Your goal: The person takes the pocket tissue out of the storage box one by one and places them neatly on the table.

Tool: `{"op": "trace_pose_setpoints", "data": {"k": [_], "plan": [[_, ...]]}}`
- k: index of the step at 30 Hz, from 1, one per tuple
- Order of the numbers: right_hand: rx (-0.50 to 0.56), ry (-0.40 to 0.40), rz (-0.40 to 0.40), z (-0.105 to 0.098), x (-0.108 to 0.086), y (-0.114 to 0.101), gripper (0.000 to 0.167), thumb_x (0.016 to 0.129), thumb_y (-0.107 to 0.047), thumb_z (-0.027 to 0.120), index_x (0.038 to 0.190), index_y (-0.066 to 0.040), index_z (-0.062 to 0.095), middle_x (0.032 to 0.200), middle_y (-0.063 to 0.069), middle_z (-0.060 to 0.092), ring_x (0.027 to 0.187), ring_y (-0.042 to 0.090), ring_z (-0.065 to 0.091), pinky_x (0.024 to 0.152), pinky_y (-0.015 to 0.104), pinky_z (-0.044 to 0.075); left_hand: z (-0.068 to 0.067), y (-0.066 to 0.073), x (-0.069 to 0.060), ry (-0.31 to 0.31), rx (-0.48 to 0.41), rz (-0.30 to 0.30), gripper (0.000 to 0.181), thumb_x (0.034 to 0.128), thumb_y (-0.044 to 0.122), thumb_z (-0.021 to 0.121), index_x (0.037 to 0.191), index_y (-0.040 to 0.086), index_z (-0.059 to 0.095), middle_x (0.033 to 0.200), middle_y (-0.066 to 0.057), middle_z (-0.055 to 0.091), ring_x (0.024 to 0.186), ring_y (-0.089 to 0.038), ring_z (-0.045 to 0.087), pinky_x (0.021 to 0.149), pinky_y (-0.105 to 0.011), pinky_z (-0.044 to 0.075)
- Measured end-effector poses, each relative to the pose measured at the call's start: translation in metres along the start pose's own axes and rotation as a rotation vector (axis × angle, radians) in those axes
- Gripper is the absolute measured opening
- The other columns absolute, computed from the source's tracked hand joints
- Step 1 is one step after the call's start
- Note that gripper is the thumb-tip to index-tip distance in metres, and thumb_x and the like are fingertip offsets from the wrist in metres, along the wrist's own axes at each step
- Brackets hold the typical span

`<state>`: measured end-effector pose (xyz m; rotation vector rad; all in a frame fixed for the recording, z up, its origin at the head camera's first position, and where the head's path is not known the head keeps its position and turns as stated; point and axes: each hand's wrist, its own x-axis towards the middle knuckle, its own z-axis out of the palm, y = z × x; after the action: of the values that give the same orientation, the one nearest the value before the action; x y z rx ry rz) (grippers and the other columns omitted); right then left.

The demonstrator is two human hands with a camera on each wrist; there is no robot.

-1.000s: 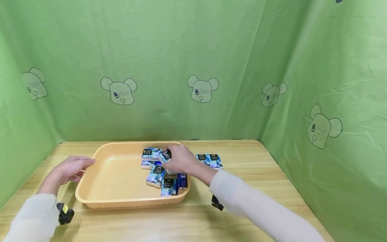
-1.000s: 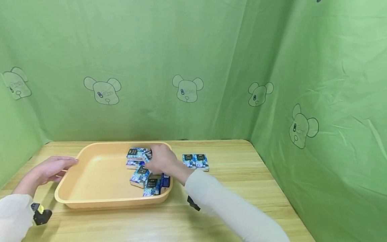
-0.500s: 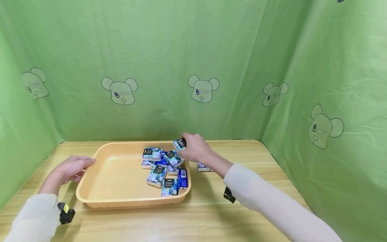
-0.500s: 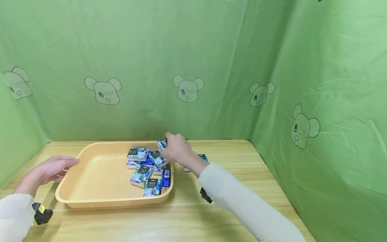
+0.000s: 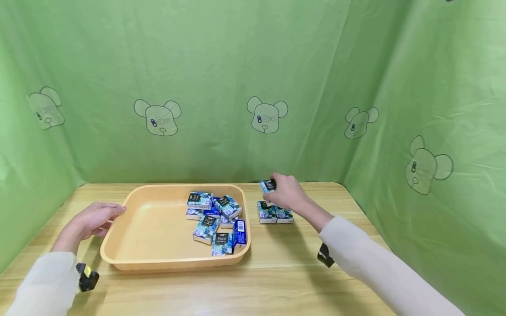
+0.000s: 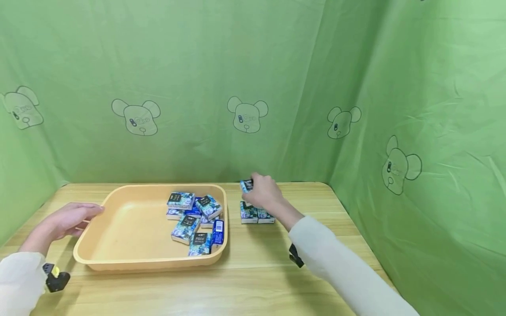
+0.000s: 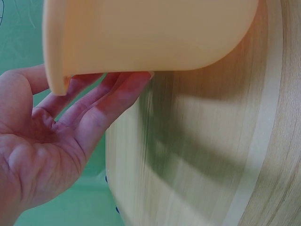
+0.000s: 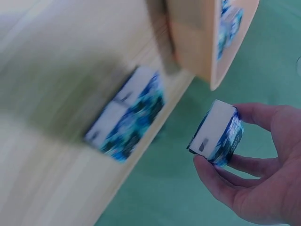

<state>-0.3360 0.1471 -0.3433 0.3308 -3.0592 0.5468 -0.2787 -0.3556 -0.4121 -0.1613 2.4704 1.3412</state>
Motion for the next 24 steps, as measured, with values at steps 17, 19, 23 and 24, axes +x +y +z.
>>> {"op": "trace_pose_setpoints", "data": {"k": [17,19,23,24], "plan": [[-0.020,-0.012,0.115,0.008,-0.001,0.069,0.077,0.088,-0.028,0.075,0.147,0.008,0.042,0.137,0.035,0.055,0.105,0.041,0.064,0.094,0.055,0.056,0.000,-0.002,-0.001,0.009,-0.011,-0.001,0.069,0.1083,0.035,0.043,0.152,-0.015,0.023,0.142,-0.039,0.045,0.090,-0.014,0.069,0.076,-0.035,0.064],[-0.024,-0.027,0.129,0.010,-0.001,0.072,0.079,0.088,-0.029,0.075,0.148,0.008,0.040,0.140,0.036,0.053,0.109,0.042,0.063,0.097,0.056,0.055,0.000,-0.001,-0.001,0.009,-0.016,-0.002,0.069,0.1083,0.034,0.044,0.152,-0.014,0.023,0.142,-0.039,0.046,0.089,-0.014,0.069,0.075,-0.035,0.064],[-0.033,-0.045,0.147,0.015,-0.001,0.078,0.081,0.089,-0.028,0.075,0.149,0.010,0.037,0.144,0.037,0.048,0.125,0.050,0.054,0.106,0.060,0.049,0.000,0.000,-0.001,0.006,-0.021,-0.003,0.069,0.1082,0.034,0.044,0.152,-0.014,0.023,0.140,-0.039,0.048,0.089,-0.014,0.070,0.075,-0.035,0.064],[-0.031,-0.047,0.153,0.017,-0.001,0.080,0.082,0.089,-0.029,0.075,0.149,0.010,0.037,0.145,0.037,0.046,0.128,0.052,0.052,0.107,0.060,0.047,0.000,0.001,-0.001,0.005,-0.023,-0.003,0.069,0.1081,0.034,0.044,0.152,-0.014,0.023,0.140,-0.038,0.048,0.089,-0.014,0.070,0.075,-0.036,0.064]]}}
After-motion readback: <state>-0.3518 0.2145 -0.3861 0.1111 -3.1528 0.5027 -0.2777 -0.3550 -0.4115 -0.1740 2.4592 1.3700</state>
